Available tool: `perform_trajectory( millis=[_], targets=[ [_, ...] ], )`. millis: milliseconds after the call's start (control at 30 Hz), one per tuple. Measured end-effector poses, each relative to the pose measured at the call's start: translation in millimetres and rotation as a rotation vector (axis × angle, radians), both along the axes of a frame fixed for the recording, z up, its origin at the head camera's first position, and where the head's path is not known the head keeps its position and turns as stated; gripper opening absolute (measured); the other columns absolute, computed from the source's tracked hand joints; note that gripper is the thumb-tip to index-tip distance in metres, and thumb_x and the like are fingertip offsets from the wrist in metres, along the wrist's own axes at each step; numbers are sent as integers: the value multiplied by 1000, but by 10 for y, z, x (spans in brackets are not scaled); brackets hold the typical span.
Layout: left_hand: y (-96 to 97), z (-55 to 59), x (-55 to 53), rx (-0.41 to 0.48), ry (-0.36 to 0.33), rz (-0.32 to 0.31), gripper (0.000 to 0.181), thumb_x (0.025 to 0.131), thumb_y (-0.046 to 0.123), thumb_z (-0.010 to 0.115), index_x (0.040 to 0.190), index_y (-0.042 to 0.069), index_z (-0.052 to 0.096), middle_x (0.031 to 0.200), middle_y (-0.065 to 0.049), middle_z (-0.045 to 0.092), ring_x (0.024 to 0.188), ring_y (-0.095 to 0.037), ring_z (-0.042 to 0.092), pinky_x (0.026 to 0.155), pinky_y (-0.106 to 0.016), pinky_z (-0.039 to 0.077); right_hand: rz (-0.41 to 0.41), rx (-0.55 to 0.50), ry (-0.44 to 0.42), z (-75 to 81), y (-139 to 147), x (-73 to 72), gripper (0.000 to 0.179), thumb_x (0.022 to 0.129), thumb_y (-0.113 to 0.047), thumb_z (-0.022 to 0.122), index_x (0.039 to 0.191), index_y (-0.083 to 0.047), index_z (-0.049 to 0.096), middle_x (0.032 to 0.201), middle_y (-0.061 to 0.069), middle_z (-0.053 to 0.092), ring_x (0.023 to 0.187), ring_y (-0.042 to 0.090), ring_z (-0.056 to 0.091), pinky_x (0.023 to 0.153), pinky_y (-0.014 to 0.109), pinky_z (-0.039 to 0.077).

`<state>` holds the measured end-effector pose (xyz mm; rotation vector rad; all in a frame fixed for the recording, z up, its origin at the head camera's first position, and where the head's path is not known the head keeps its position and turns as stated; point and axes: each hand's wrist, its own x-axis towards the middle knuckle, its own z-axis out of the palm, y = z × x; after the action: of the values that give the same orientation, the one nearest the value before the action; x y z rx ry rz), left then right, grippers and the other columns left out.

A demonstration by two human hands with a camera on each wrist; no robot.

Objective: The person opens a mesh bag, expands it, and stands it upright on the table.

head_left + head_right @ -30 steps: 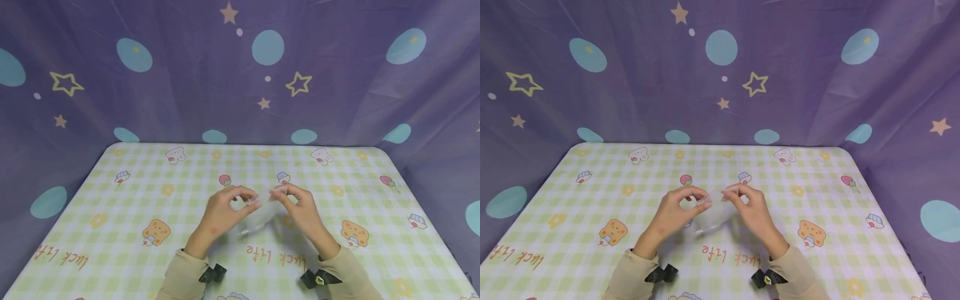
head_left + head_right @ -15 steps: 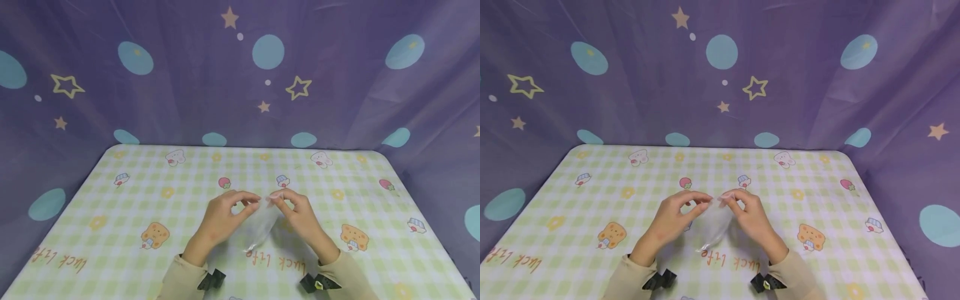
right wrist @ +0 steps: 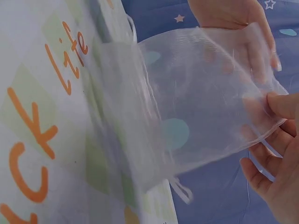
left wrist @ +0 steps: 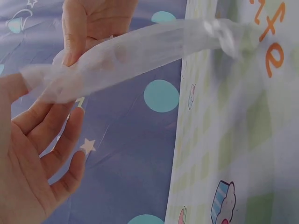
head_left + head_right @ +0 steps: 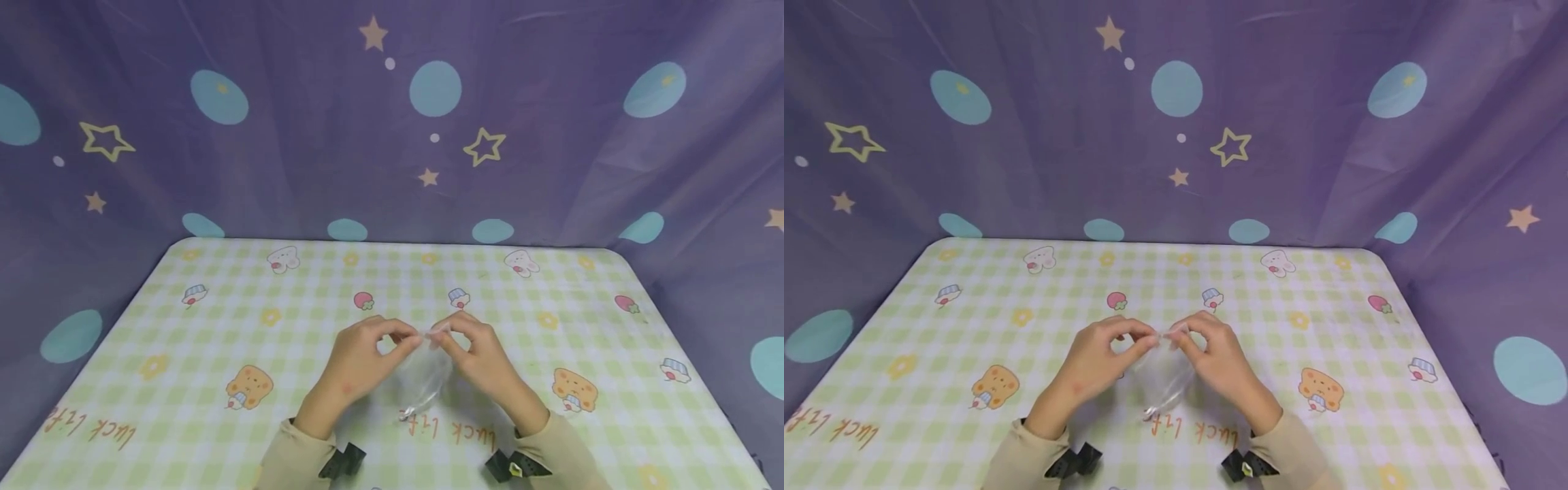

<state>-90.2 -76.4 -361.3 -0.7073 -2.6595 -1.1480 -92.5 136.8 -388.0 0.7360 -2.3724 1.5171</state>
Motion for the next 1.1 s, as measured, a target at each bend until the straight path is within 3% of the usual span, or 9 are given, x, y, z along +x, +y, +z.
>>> perform_trajectory(
  millis=[267,400,567,767,900,1100],
  targets=[
    [-5,6,-9,17,-66,-16,10,91,33,72,94,25,78,83,18,66,80,-3,61,76,-30,51,-56,-32,2,2,5,2,2,91,-8,71,92,-8,72,89,-4,69,89,13,64,110,29,34],
    [-8,13,-10,43,-103,-18,7,90,32,74,92,27,78,83,20,66,81,0,61,78,-31,51,-121,-21,5,12,12,4,10,87,-6,75,96,-10,73,95,-4,70,95,13,64,98,30,45],
    [-22,24,-7,136,-113,19,2,88,30,77,86,29,77,81,22,68,79,1,61,79,-35,52,-190,-20,16,24,33,6,17,86,-7,77,102,-9,73,98,-3,69,98,14,63,95,29,45],
    [-28,18,-16,219,-112,101,5,85,27,79,85,29,75,81,22,68,77,-1,62,79,-35,50,-187,-71,90,38,47,-8,25,83,0,77,105,-9,71,100,2,70,94,18,63,88,28,45],
    [-26,13,-31,256,-104,147,8,87,27,78,95,25,78,85,18,70,79,-3,63,77,-34,51,-196,-77,113,41,30,-18,28,82,3,77,107,-9,71,102,6,71,92,23,65,83,29,46],
    [-35,4,-49,262,-90,182,11,87,25,78,98,23,79,88,15,72,80,-4,64,75,-33,52,-190,-70,47,49,4,0,18,86,-3,75,102,-12,73,97,-2,72,88,16,66,82,29,47]
  ],
)
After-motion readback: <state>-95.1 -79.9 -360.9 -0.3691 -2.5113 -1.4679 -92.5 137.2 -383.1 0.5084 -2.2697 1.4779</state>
